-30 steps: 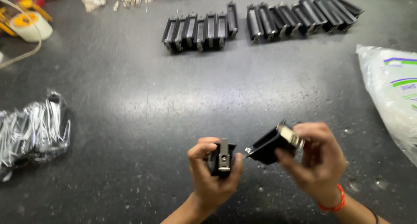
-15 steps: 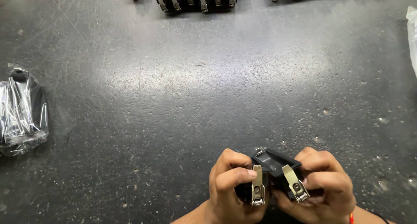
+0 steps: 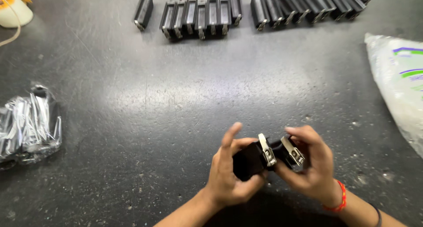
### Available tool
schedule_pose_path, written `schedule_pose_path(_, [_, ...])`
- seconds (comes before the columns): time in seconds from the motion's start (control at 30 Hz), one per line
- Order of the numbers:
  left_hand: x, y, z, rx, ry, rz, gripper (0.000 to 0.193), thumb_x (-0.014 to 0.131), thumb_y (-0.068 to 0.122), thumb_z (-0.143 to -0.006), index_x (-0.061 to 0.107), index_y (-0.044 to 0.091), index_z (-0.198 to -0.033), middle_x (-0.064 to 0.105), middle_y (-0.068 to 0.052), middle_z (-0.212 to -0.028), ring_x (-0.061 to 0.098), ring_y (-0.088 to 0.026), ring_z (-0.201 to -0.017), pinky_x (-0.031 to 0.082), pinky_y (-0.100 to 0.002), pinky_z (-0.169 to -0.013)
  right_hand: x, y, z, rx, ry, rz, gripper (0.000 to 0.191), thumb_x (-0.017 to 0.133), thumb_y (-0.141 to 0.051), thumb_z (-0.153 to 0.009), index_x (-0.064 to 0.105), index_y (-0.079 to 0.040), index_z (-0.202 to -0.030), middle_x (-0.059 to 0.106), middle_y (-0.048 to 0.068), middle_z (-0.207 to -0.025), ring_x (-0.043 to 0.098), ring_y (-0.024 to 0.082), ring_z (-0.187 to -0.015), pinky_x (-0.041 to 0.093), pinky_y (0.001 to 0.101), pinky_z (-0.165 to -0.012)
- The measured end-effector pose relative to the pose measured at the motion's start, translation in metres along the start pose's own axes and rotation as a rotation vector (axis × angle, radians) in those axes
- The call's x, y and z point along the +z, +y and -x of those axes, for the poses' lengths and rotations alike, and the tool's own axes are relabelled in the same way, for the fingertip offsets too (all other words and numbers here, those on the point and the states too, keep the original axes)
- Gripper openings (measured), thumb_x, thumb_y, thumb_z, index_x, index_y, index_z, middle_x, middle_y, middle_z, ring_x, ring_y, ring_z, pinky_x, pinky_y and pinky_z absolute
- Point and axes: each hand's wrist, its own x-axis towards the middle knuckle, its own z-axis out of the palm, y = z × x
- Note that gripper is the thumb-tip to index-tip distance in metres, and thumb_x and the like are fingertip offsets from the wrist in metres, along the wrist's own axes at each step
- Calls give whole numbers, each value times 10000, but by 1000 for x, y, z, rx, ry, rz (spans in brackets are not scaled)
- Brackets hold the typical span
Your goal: The person places small black rectangular components into clear plastic bags, seals them, and stacks them on the table. They also handle a larger black component, inspecting its metal contacts and sliding parts before placing it aside.
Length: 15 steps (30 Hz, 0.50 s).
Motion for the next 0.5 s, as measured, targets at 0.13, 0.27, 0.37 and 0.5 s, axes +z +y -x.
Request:
schedule_pose_path(0.13, [-9,-5,-2,431,-35,-705,677,882,215,-806,569,127,-1400,701,-79,-1326,653,-260,-1260,468,-480,-1128,-20,-2,-7,26,-72,189,462,825,-130,-719,643,-53,-1137,596,21,-849,572,76,-653,485,219,-559])
schedule_pose_path(0.27, [-17,-10,-11,672,47,-1014,650,866,190,-773,598,165,-1365,610,-45,-1457,505,-315,-1420,298,-580,-1239,-34,12,-3,-34,274,338,385,851,-185,-850,610,-51,-1118,591,55,-930,589,107,-715,500,246,-576])
schedule_pose_path(0.37, [-9,-17,-15,625,148,-1246,652,867,181,-709,629,237,-1313,552,-25,-1498,387,-355,-1465,235,-636,-1190,-32,28,-4,-79,294,386,402,854,-221,-879,572,-32,-1094,597,107,-1030,664,158,-843,588,266,-654])
schedule_pose_path(0.5, [3,-27,-11,600,189,-1432,625,904,290,-694,629,251,-1254,525,-41,-1452,349,-383,-1443,209,-700,-1109,-10,37,3,113,36,373,344,850,-165,-768,649,-30,-1013,660,99,-959,695,213,-809,588,318,-681])
